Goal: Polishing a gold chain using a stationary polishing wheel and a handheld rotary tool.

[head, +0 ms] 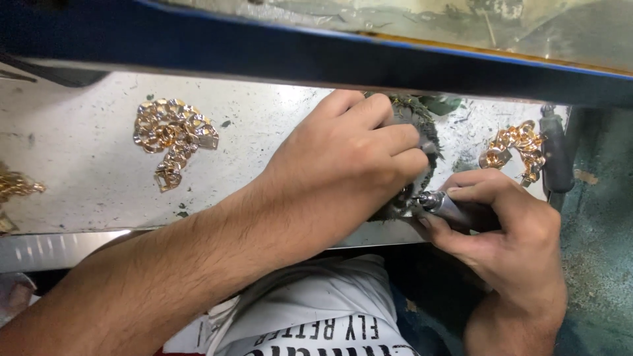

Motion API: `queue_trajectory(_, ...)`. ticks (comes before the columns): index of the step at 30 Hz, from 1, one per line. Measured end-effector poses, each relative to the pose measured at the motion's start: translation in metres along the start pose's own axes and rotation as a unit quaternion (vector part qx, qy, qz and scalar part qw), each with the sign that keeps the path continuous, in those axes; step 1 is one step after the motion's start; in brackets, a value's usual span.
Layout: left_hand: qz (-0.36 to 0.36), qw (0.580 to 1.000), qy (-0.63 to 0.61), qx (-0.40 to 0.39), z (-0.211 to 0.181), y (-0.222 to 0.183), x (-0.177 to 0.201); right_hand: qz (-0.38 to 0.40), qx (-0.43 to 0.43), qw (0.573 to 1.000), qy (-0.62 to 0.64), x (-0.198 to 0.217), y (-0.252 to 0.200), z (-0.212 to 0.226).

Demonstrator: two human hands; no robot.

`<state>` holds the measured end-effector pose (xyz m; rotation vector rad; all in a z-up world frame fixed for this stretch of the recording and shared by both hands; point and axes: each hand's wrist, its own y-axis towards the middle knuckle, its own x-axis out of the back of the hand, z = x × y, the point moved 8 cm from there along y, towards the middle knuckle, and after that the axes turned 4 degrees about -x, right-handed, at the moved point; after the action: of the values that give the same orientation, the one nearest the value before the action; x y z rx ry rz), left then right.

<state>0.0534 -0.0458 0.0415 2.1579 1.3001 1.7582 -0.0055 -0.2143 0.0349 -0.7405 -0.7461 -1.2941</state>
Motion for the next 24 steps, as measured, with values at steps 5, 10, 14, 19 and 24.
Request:
queue_trajectory(5, 0.025, 0.997, -0.076, -0.021, 0.003, 0.002, 0.005, -0.023, -0.005, 1.000, -0.002, 0.004, -0.006, -0.003)
queue_trajectory(10, 0.074, 0.995, -0.061, -0.031, 0.004, 0.001, 0.003, -0.156, -0.132, 0.974, 0.098, 0.018, -0.025, -0.022)
queue_trajectory(14, 0.047, 0.978, -0.205, 0.010, 0.005, 0.009, 0.017, -0.130, -0.190, 0.958, 0.168, 0.017, -0.016, -0.004)
queue_trajectory(19, 0.047, 0.917, -0.383, 0.102, 0.009, 0.013, 0.023, -0.033, -0.125, 0.947, 0.295, 0.005, 0.011, 0.036)
queue_trajectory(24, 0.048, 0.877, -0.464, 0.119, 0.013, 0.012, 0.024, -0.051, -0.129, 0.950, 0.280, 0.005, 0.016, 0.029)
